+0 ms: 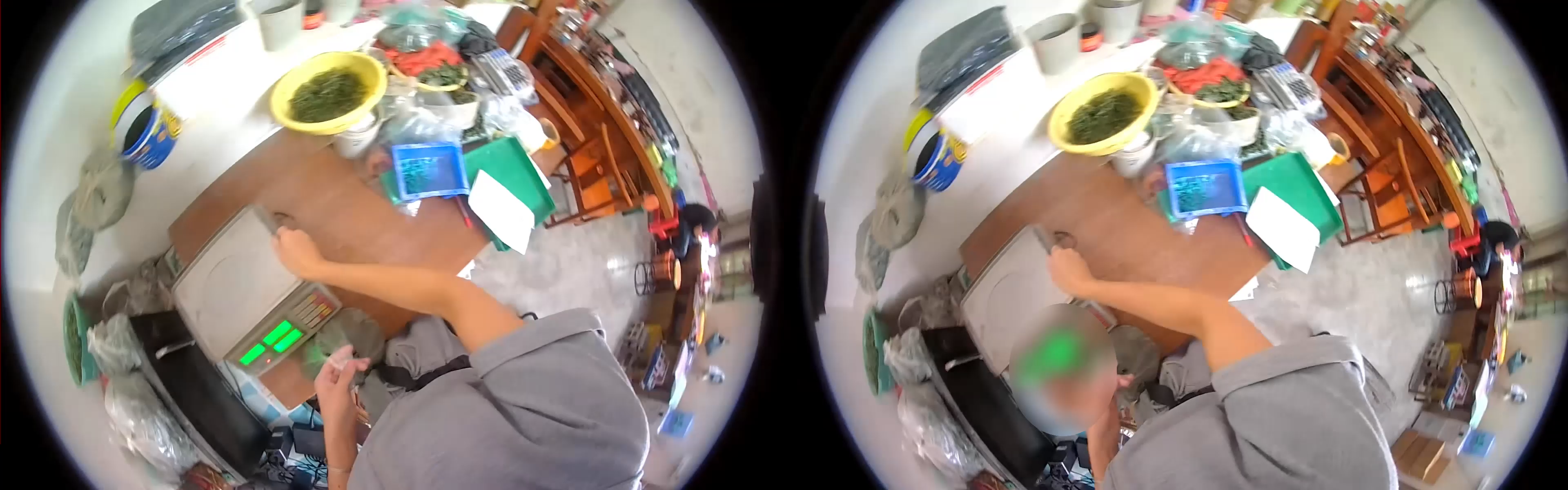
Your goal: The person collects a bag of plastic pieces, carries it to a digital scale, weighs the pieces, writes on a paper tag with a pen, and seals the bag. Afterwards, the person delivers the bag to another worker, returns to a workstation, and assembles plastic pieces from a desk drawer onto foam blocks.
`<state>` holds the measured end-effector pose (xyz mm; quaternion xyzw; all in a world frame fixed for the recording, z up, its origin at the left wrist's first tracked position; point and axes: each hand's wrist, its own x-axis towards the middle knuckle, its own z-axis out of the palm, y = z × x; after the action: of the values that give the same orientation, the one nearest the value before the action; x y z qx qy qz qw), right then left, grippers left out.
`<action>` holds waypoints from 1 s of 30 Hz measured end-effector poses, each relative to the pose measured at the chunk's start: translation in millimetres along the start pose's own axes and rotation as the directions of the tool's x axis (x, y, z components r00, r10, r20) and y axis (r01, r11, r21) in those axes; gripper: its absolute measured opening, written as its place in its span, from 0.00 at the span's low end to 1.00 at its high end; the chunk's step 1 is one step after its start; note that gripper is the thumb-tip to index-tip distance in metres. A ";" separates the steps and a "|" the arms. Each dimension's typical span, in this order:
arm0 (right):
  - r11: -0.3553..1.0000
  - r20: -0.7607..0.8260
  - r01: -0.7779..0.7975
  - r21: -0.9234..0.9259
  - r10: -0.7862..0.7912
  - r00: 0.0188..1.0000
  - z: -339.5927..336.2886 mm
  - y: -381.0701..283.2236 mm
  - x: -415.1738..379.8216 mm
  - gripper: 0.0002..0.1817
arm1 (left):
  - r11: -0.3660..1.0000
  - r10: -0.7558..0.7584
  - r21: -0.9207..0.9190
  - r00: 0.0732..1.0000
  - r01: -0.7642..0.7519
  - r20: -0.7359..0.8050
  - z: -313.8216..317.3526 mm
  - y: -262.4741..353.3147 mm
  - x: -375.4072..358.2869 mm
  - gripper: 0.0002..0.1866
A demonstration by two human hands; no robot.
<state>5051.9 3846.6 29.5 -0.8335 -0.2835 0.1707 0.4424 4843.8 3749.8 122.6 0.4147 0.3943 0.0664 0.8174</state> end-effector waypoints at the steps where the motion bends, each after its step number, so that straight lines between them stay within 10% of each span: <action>1: 1.000 -0.019 -0.021 -0.001 0.021 1.000 -4.9 2.9 -5.0 0.14 | 1.000 -0.015 0.010 1.000 0.015 0.001 6.2 4.1 -4.8 0.16; 6: 0.968 -0.254 0.239 0.076 -0.213 0.943 -77.8 27.7 -36.4 0.12 | 0.998 -0.026 0.048 0.999 0.027 -0.021 47.4 15.1 -17.1 0.15; 11: 0.976 -0.390 -0.217 -0.012 0.196 0.900 -185.3 160.2 -96.2 0.12 | 0.994 0.106 0.011 0.993 -0.106 -0.047 91.4 25.6 1.5 0.13; 12: 0.938 -0.439 -0.183 -0.294 0.038 0.898 -208.7 193.6 -111.1 0.12 | 0.988 0.157 0.010 0.987 -0.157 -0.039 102.2 28.0 9.8 0.13; 14: 0.936 -0.529 -0.294 -0.194 0.153 0.835 -272.0 229.6 -133.0 0.09 | 0.987 0.157 0.037 0.985 -0.155 -0.074 114.8 30.0 24.7 0.13; 17: 0.794 -0.486 -0.414 -0.445 0.174 0.856 -340.5 286.8 -153.8 0.25 | 0.983 0.178 0.074 0.979 -0.171 -0.103 134.0 26.4 49.6 0.13; 24: 0.609 -0.317 -0.363 -0.705 0.187 0.930 -385.1 355.3 -158.5 0.27 | 0.944 0.162 0.314 0.969 -0.097 -0.188 178.4 18.1 96.7 0.12; 27: 0.632 -0.133 -0.335 -0.699 0.345 0.929 -402.6 360.0 -151.2 0.29 | 0.691 0.541 0.686 0.792 -0.226 -0.284 223.9 5.8 102.2 0.19; 29: 0.632 -0.232 -0.232 -0.740 0.084 0.969 -407.8 360.3 -153.3 0.29 | 0.251 0.683 0.938 0.731 -0.238 0.003 243.2 -0.4 109.3 0.24; 30: 0.639 -0.229 -0.230 -0.734 0.086 0.970 -410.9 359.2 -153.5 0.29 | 0.311 0.644 0.881 0.761 -0.356 0.080 268.1 -6.1 111.7 0.24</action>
<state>5267.6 3326.8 -38.9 -0.9746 -0.2150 0.0027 0.0620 5106.1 3626.9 144.8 0.8499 0.3357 0.1741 0.3670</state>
